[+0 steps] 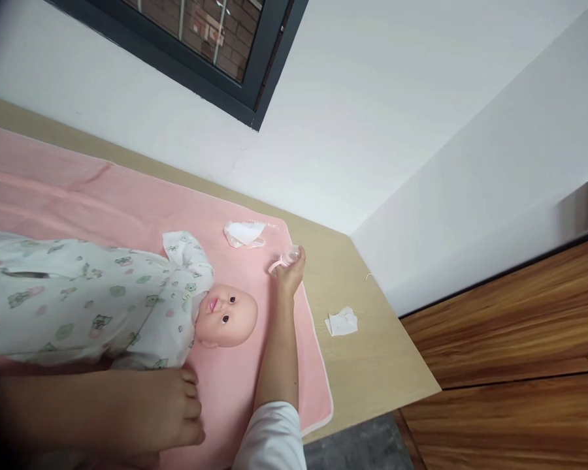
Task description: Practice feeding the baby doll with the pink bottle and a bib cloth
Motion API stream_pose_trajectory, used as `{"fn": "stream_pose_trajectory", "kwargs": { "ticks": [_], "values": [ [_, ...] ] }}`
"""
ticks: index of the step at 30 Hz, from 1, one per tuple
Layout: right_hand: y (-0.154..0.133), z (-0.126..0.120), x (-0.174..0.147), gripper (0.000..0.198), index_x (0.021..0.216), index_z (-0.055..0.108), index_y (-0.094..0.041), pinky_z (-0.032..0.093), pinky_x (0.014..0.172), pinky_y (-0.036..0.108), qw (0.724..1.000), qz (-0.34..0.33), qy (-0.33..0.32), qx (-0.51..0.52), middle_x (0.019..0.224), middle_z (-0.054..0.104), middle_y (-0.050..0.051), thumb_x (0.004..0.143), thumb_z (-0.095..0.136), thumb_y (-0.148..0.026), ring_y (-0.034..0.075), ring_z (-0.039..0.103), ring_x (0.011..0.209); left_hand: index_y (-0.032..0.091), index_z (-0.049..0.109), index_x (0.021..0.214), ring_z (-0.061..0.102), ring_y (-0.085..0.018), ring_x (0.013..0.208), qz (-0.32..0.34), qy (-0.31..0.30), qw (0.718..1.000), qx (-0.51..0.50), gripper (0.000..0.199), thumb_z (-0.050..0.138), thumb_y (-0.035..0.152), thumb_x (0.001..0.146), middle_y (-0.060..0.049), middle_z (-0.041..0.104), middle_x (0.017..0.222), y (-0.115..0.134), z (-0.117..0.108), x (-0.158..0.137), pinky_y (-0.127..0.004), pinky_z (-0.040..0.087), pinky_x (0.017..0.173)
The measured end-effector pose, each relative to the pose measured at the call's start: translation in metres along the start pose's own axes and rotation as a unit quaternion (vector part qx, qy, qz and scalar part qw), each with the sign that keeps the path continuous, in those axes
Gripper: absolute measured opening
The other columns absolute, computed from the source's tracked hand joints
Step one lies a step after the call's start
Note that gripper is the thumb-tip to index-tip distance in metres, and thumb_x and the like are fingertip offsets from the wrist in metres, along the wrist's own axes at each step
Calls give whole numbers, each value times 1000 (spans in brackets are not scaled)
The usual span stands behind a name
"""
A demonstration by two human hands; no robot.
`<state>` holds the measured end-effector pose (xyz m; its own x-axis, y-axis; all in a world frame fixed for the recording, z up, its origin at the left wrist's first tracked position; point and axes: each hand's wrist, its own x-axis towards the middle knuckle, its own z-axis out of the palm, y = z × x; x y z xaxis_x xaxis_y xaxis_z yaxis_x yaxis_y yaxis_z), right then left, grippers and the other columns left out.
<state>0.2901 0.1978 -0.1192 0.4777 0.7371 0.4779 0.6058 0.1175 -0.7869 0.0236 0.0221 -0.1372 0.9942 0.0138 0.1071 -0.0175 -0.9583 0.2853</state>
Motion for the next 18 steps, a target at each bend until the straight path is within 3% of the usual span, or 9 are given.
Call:
{"fn": "stream_pose_trajectory", "kwargs": {
  "ticks": [4,10,18],
  "values": [
    [1,-1,0,91,147,36,-25,47,102,41,1000,-1,-6,-9,128,59,7,61,68,-23,22,59,116,26,56,87,64,-27,62,-21,-38,999,7,23,71,39,75,-4,72,80,2,0,0,-43,52,67],
    [5,0,2,89,146,34,-26,47,101,39,999,-4,-6,-31,129,58,7,63,67,-22,22,60,116,23,61,97,62,-19,70,-37,-57,996,53,35,76,49,78,1,73,89,9,-20,-4,-32,44,69],
    [11,3,3,83,143,35,-26,50,98,39,999,-21,-1,-29,130,57,8,67,69,-30,23,60,115,23,61,102,62,-19,73,-53,-87,993,55,38,69,55,84,2,72,91,12,-23,-2,-33,38,67]
  ]
}}
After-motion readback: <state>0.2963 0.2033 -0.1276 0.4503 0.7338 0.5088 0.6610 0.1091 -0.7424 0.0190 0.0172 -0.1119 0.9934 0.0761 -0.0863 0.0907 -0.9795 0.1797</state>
